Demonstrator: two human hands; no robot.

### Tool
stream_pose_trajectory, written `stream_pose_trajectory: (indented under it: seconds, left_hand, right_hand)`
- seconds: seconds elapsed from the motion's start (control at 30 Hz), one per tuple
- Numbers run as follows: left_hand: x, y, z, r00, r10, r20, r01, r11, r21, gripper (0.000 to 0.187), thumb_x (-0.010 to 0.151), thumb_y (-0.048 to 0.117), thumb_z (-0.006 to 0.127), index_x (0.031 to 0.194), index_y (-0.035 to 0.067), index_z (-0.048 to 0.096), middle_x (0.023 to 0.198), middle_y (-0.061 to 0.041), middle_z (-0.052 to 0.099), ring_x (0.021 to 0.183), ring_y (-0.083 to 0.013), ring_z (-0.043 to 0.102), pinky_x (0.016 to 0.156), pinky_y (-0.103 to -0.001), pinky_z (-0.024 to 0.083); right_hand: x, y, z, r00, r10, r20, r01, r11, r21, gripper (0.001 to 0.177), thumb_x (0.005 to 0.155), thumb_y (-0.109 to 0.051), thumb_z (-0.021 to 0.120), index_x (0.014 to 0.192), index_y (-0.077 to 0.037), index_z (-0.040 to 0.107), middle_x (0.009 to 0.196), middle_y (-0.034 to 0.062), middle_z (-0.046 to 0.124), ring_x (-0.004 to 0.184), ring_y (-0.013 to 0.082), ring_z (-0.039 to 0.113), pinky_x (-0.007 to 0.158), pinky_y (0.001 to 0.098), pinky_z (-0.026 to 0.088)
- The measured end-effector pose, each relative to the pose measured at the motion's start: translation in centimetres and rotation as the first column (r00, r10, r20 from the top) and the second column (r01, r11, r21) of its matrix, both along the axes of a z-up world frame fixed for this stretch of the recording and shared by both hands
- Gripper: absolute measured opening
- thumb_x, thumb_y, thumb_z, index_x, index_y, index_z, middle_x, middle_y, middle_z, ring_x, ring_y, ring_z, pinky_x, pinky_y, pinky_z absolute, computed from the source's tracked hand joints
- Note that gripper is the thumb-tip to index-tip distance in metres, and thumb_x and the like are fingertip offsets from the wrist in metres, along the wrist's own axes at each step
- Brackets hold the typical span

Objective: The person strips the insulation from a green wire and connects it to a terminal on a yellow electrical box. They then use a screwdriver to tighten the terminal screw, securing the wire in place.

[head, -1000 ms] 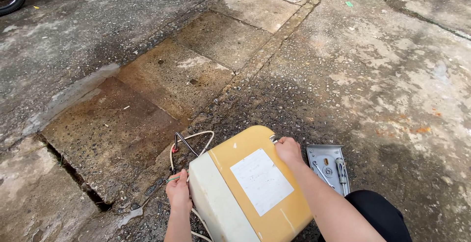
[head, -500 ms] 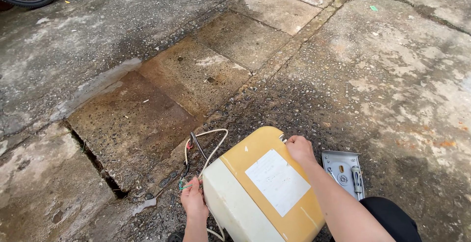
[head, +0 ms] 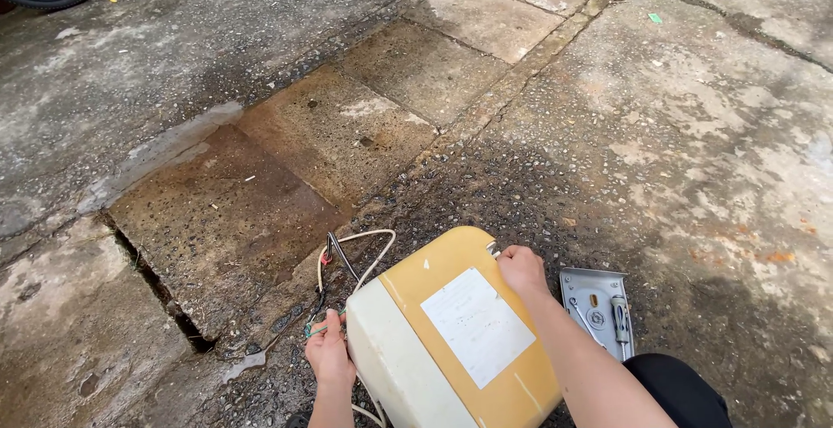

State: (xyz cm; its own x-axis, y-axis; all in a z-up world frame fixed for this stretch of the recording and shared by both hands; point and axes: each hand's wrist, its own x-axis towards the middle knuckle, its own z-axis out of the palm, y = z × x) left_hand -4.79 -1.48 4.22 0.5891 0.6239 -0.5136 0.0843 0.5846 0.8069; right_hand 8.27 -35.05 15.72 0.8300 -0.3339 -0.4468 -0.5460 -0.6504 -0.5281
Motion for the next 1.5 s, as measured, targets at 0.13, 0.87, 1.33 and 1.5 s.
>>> stream_pose_trajectory:
  seconds: [0.13,0.87,1.33,1.5]
  left_hand:
    - [0.4,0.8,-2.5,0.999,-0.046,-0.008,0.047,0.988,0.148,0.035,0.096,0.031,0.076,0.075,0.008,0.061,0.082,0.000,0.056,0.072,-0.0124,0.051,0.062,-0.036,0.046]
    - [1.3,2.0,-4.2,0.993,-0.087,0.077,0.096,0.987,-0.127,0.020,0.093,0.016,0.077,0.091,0.013,0.057,0.093,-0.014,0.075,0.080,-0.0230,0.070,0.072,-0.038,0.059]
    - [2.4,1.4,2.8,0.974,-0.145,-0.176,0.169,0.978,0.125,0.033,0.086,0.017,0.079,0.062,0.019,0.056,0.118,-0.009,0.079,0.104,-0.0105,0.069,0.081,-0.026,0.049]
    - [2.2,2.4,2.6,0.939,-0.312,-0.142,0.312,0.950,-0.019,0.026,0.088,0.031,0.083,0.074,0.019,0.064,0.054,0.004,0.042,0.042,-0.0086,0.035,0.041,-0.026,0.030]
  right_hand:
    - [-0.3,0.2,0.5,1.000,-0.013,-0.011,0.013,1.000,0.009,0.026,0.085,-0.021,0.050,0.085,-0.022,0.076,0.106,0.0073,0.075,0.103,0.0253,0.066,0.089,0.0376,0.051]
    - [-0.4,0.4,1.1,1.000,-0.014,-0.028,0.014,1.000,0.012,0.027,0.088,-0.021,0.049,0.090,-0.022,0.076,0.110,0.0054,0.074,0.101,0.0238,0.066,0.088,0.0376,0.051]
    - [-0.7,0.4,1.4,0.999,-0.040,-0.020,0.041,0.999,0.020,0.026,0.084,-0.019,0.049,0.085,-0.023,0.075,0.108,0.0063,0.074,0.099,0.0244,0.066,0.085,0.0371,0.051]
    - [-0.9,0.4,1.3,0.998,-0.059,-0.020,0.059,0.998,0.028,0.022,0.085,-0.018,0.048,0.079,-0.022,0.070,0.098,0.0050,0.072,0.087,0.0235,0.064,0.079,0.0382,0.051]
